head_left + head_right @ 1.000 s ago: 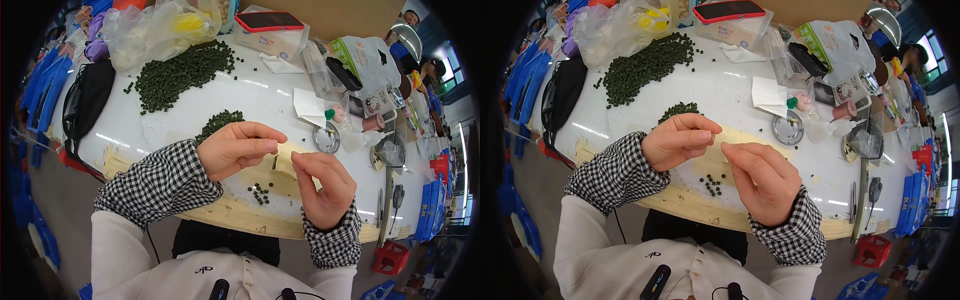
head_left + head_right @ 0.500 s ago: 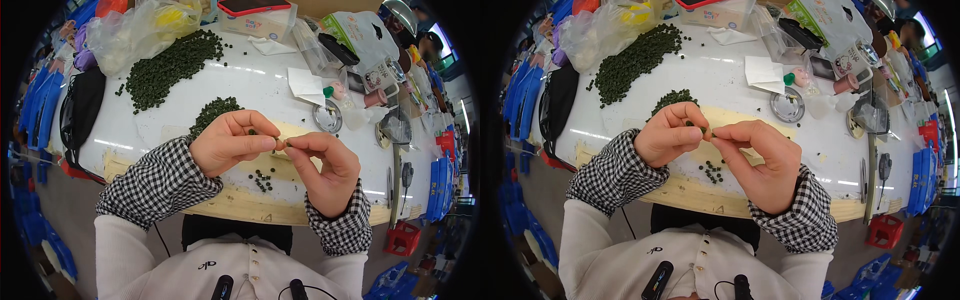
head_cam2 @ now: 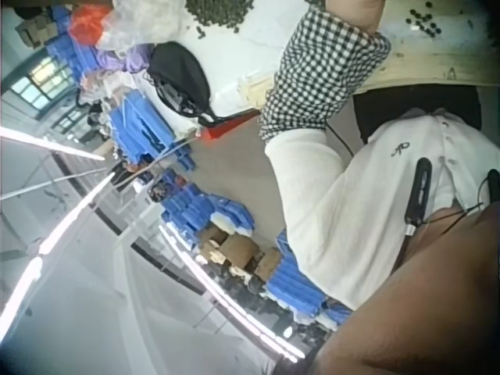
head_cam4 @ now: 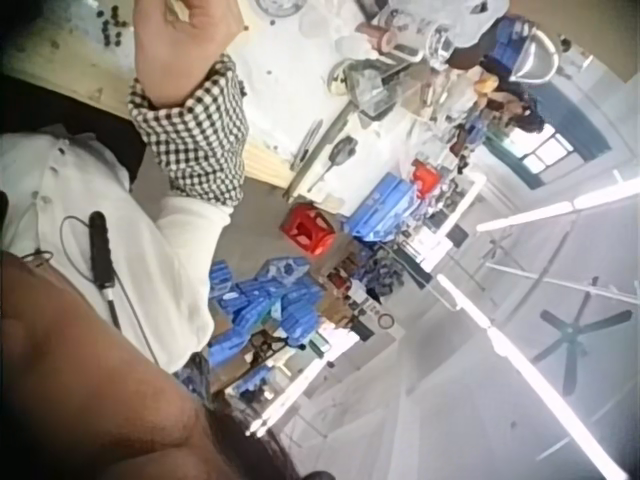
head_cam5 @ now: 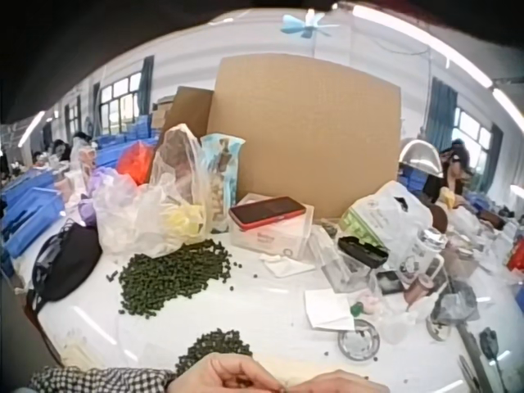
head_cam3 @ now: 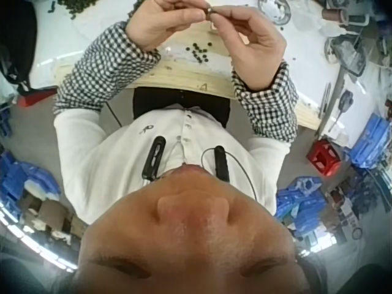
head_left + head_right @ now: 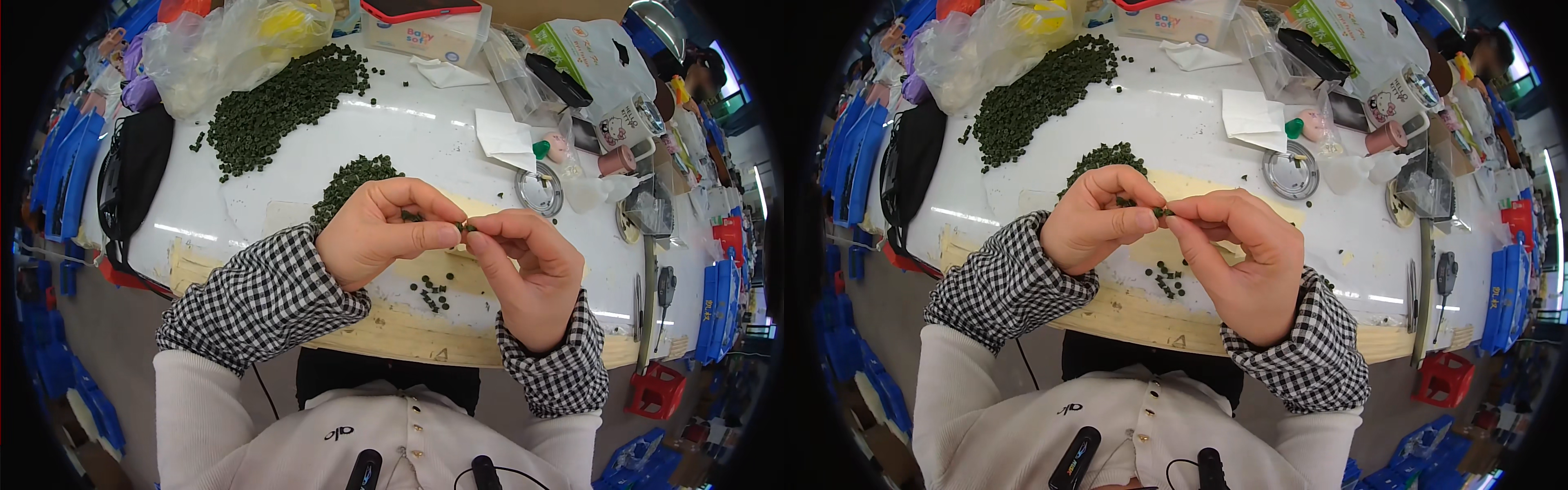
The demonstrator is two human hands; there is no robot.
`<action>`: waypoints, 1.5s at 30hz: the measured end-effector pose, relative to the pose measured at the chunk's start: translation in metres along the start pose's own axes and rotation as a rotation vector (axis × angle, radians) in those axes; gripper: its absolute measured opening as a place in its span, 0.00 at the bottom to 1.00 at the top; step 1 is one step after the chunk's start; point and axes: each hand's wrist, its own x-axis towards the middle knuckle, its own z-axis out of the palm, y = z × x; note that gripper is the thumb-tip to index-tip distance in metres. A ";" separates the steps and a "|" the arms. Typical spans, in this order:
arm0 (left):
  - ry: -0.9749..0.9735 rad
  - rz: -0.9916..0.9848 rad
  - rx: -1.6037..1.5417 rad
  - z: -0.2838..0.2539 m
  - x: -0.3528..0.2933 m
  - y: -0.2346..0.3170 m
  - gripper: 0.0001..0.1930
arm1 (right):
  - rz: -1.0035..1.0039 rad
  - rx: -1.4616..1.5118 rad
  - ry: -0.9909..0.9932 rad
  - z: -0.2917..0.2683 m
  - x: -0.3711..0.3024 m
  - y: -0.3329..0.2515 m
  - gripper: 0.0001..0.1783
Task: The recorder is manually assembling small green toy components onto a small plastic part.
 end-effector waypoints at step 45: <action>-0.019 -0.139 -0.224 -0.002 0.003 0.007 0.06 | -0.181 -0.149 -0.059 0.004 -0.002 0.011 0.15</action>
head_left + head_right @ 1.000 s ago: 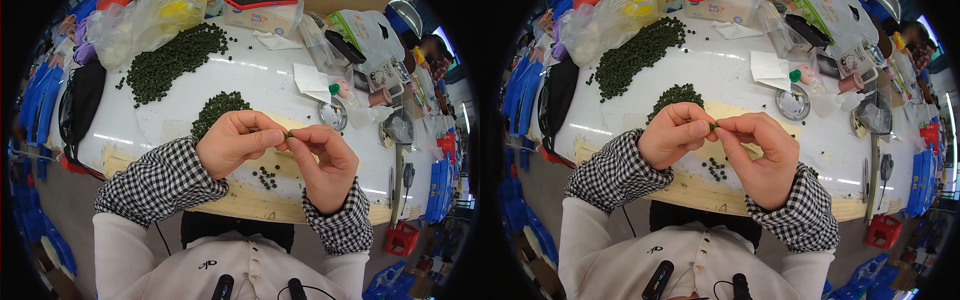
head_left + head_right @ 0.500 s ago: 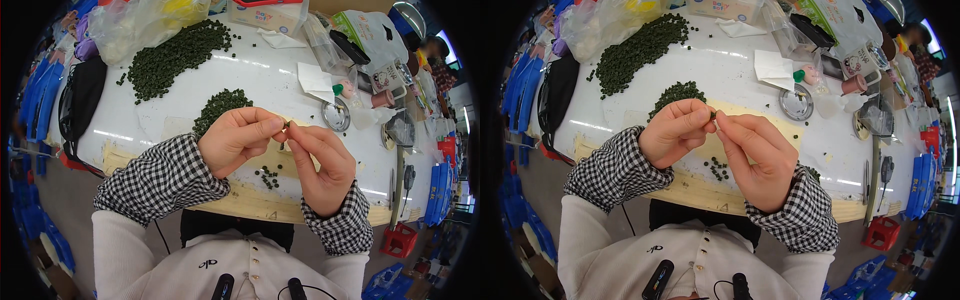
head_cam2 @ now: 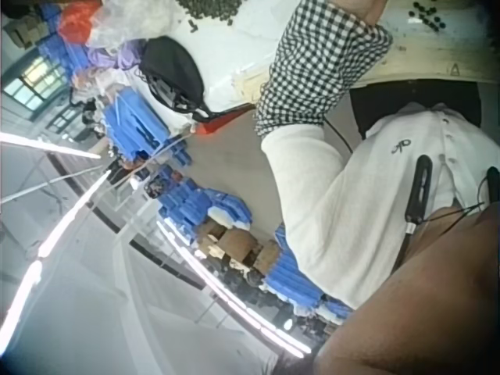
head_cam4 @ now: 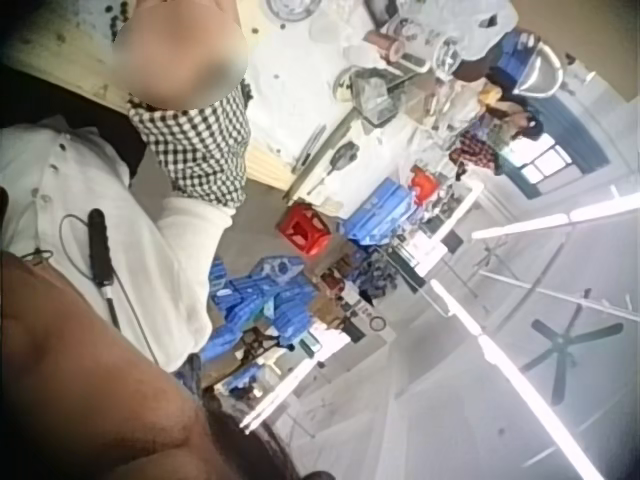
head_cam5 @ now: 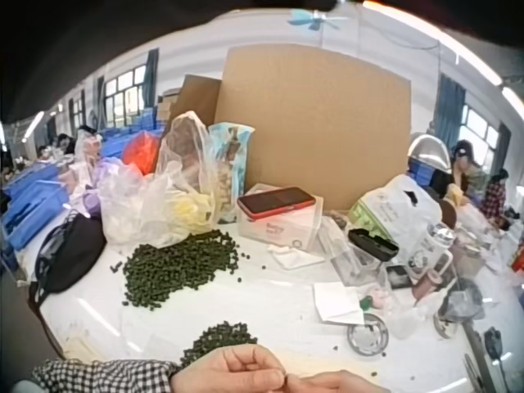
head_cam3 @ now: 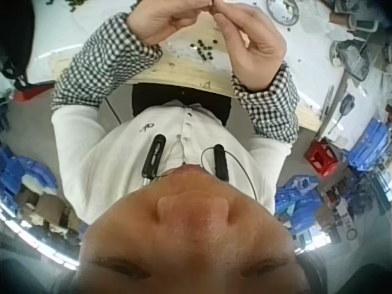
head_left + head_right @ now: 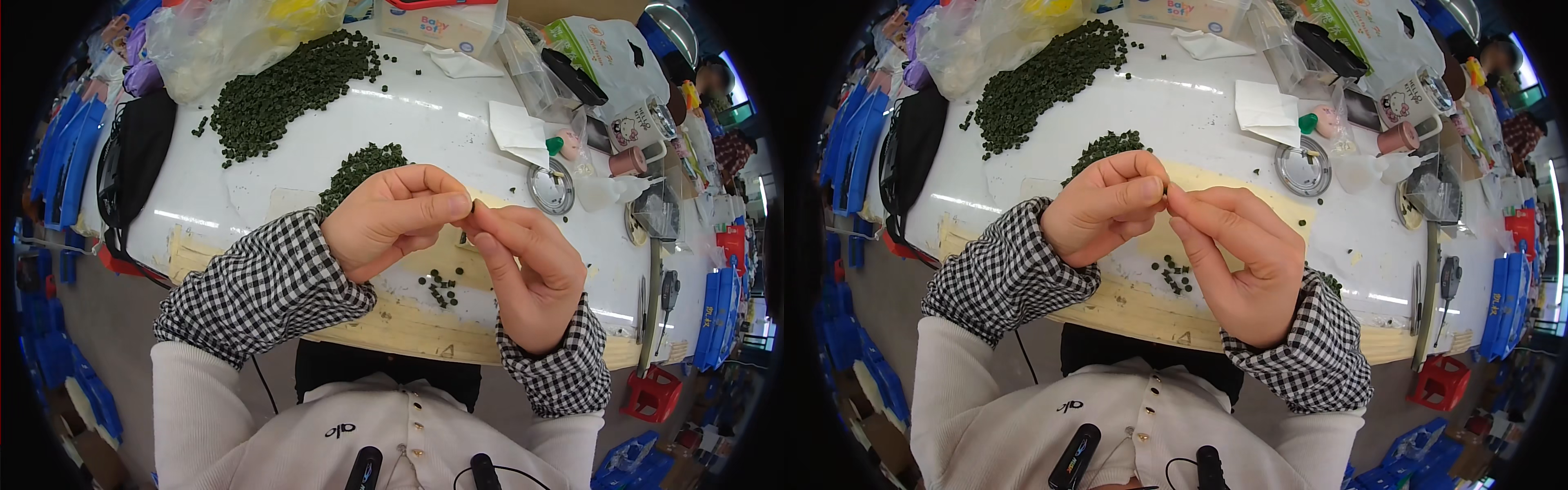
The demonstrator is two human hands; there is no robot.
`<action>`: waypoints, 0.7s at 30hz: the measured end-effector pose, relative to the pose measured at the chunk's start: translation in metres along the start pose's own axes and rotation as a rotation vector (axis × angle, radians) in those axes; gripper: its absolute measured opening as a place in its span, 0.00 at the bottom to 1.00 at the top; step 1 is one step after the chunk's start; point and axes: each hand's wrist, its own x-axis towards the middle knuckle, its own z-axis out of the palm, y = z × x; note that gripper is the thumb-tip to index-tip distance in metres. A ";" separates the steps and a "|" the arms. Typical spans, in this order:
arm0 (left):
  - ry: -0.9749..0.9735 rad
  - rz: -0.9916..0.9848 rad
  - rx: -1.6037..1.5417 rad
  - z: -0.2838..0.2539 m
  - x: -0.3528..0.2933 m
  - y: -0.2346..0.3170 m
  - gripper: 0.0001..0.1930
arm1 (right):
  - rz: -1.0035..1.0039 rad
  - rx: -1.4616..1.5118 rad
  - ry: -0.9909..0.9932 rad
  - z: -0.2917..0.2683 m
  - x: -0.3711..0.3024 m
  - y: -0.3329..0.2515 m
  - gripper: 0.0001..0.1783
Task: The recorder is manually assembling small green toy components onto a small plastic part.
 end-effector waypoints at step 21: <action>0.310 0.446 0.835 0.012 -0.011 0.000 0.08 | 0.130 0.246 0.045 0.003 0.000 0.001 0.14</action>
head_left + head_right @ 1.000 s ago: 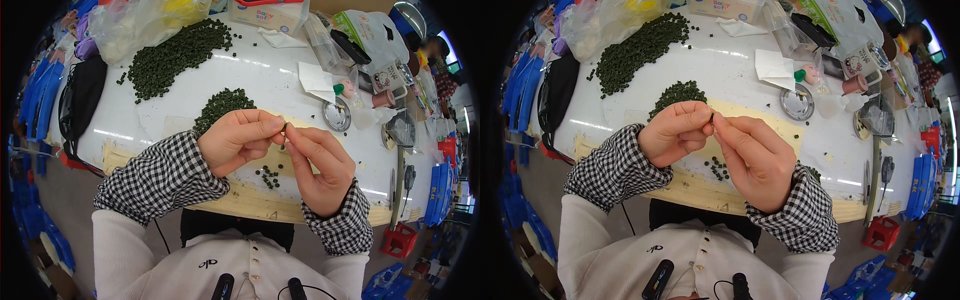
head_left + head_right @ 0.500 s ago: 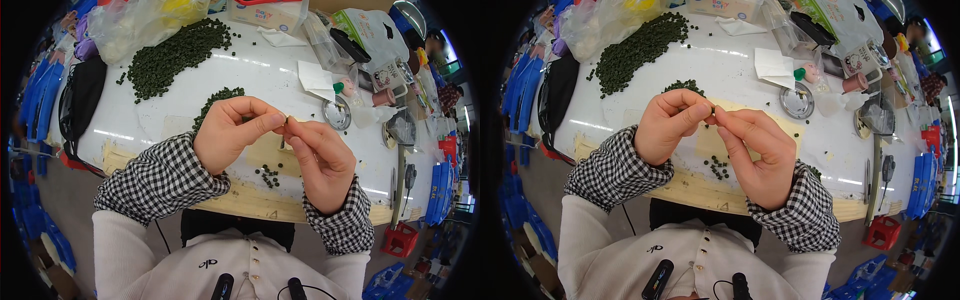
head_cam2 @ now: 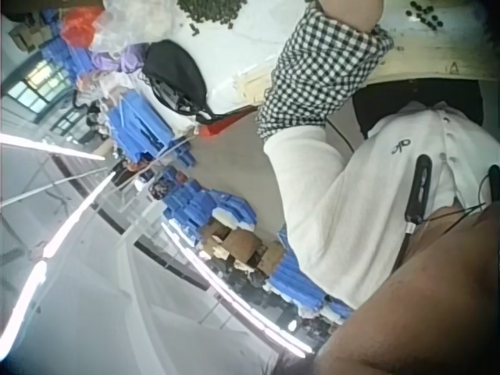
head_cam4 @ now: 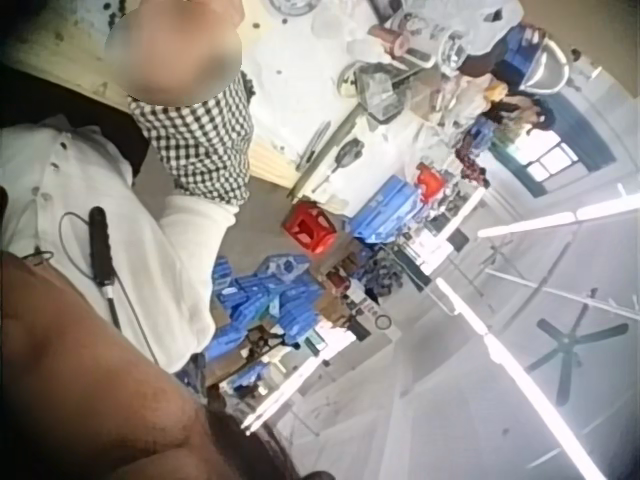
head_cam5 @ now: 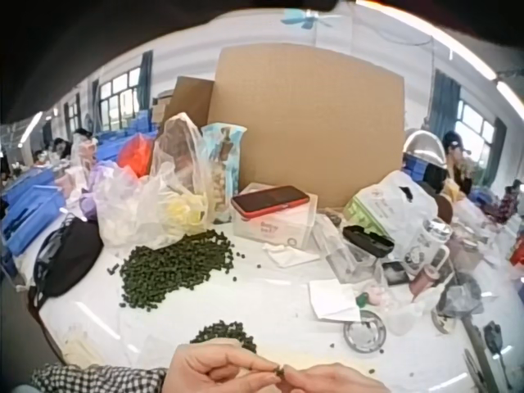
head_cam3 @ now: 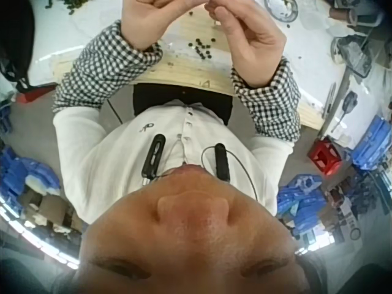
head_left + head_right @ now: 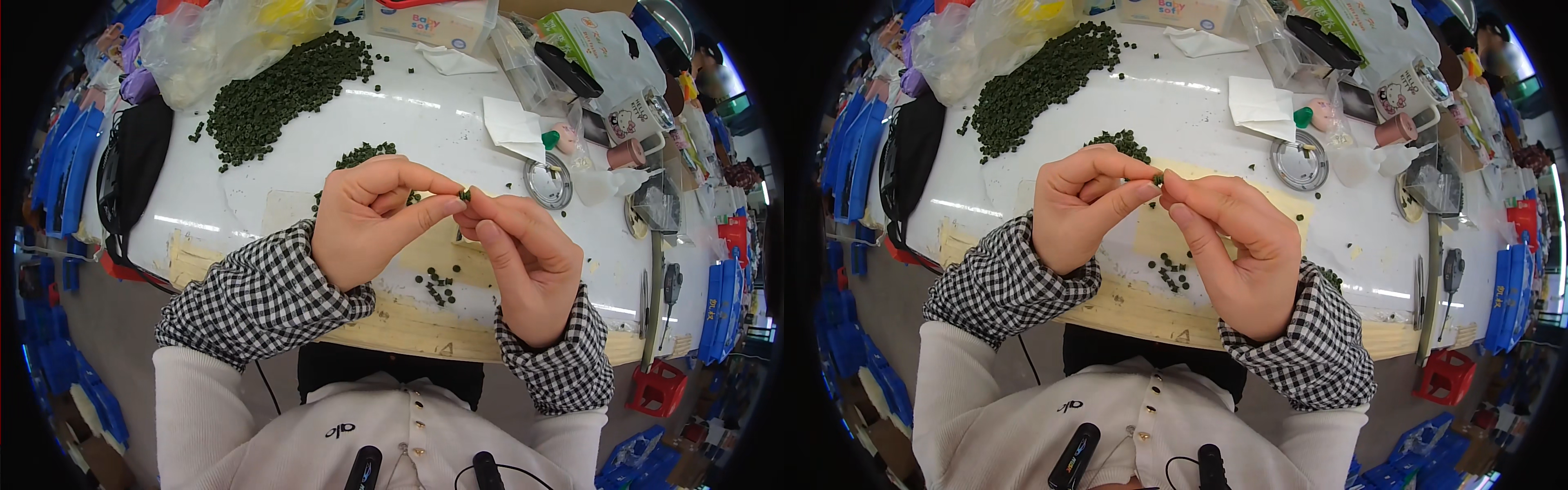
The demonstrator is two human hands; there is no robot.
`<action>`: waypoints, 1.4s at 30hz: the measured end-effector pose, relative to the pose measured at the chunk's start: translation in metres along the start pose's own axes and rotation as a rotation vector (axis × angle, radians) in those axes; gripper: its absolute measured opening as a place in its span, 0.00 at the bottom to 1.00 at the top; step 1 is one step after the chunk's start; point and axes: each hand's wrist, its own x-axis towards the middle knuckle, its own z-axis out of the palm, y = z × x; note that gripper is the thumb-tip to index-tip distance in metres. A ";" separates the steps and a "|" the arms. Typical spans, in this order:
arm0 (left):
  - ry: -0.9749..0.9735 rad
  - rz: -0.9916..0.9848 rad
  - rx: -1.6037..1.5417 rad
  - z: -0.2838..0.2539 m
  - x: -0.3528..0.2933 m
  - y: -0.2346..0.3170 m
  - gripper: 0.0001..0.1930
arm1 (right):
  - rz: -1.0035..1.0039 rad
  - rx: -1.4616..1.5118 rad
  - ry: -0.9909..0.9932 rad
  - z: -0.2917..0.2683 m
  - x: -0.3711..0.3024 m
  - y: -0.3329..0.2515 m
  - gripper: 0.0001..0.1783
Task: The recorder is manually assembling small green toy components onto a small plastic part.
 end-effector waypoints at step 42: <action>0.010 0.326 0.341 -0.001 0.002 -0.002 0.10 | -0.096 -0.728 0.052 -0.052 0.008 -0.006 0.06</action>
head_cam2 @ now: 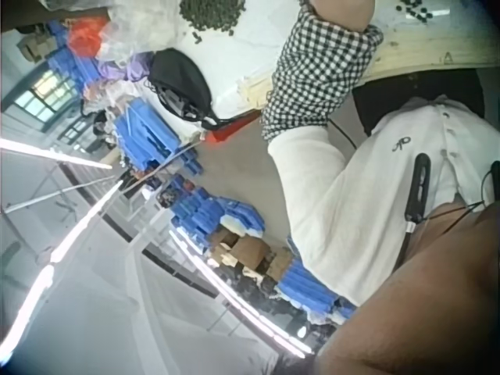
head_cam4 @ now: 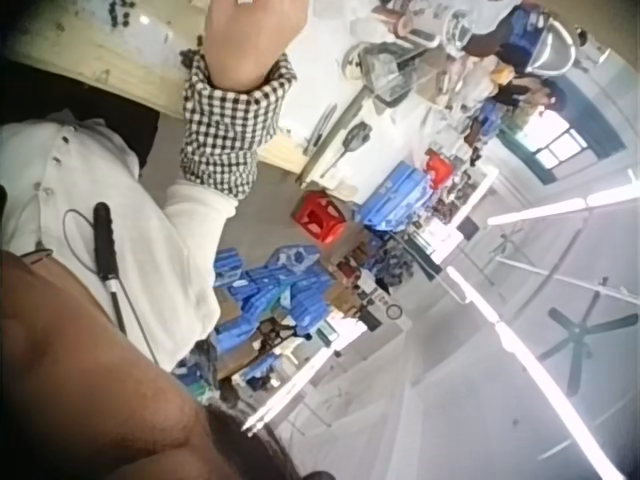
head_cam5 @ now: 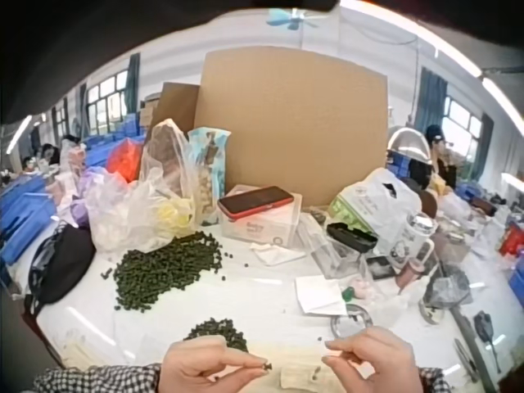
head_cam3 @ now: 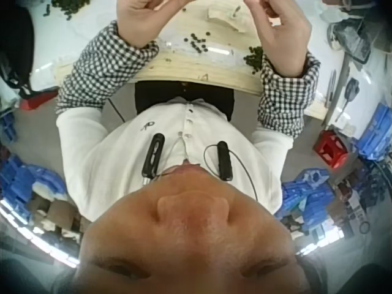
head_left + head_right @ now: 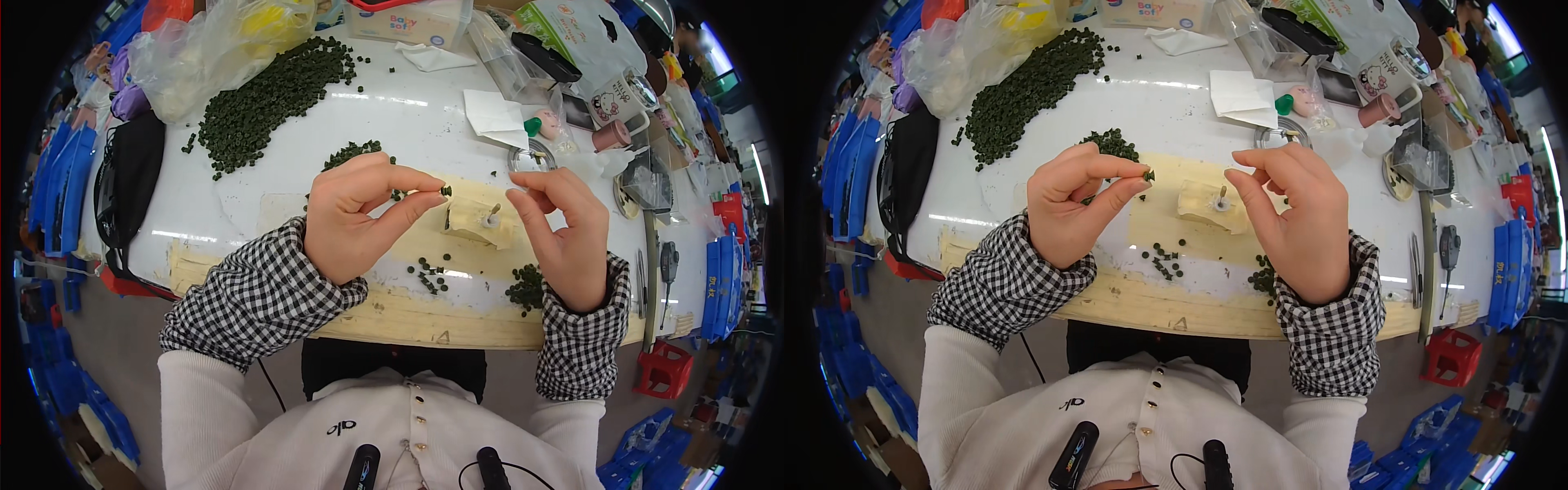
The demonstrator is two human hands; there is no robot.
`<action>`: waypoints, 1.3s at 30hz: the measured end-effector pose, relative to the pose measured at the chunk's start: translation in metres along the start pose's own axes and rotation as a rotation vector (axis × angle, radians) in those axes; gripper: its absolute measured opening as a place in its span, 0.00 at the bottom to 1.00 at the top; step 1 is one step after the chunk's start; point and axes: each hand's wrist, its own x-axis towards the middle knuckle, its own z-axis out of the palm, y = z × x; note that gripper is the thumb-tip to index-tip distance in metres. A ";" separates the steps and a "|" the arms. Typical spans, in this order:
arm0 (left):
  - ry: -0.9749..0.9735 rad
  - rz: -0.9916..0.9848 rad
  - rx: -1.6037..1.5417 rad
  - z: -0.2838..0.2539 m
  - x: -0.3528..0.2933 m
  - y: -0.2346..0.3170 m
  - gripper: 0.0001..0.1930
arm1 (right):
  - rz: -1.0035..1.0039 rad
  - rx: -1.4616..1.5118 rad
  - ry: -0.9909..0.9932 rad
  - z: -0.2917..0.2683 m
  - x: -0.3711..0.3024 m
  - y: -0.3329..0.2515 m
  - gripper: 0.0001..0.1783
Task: The recorder is manually assembling small green toy components onto a small plastic part.
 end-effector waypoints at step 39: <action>-0.315 0.000 -0.096 0.005 -0.003 0.002 0.08 | -0.156 0.471 0.035 0.025 -0.021 -0.011 0.05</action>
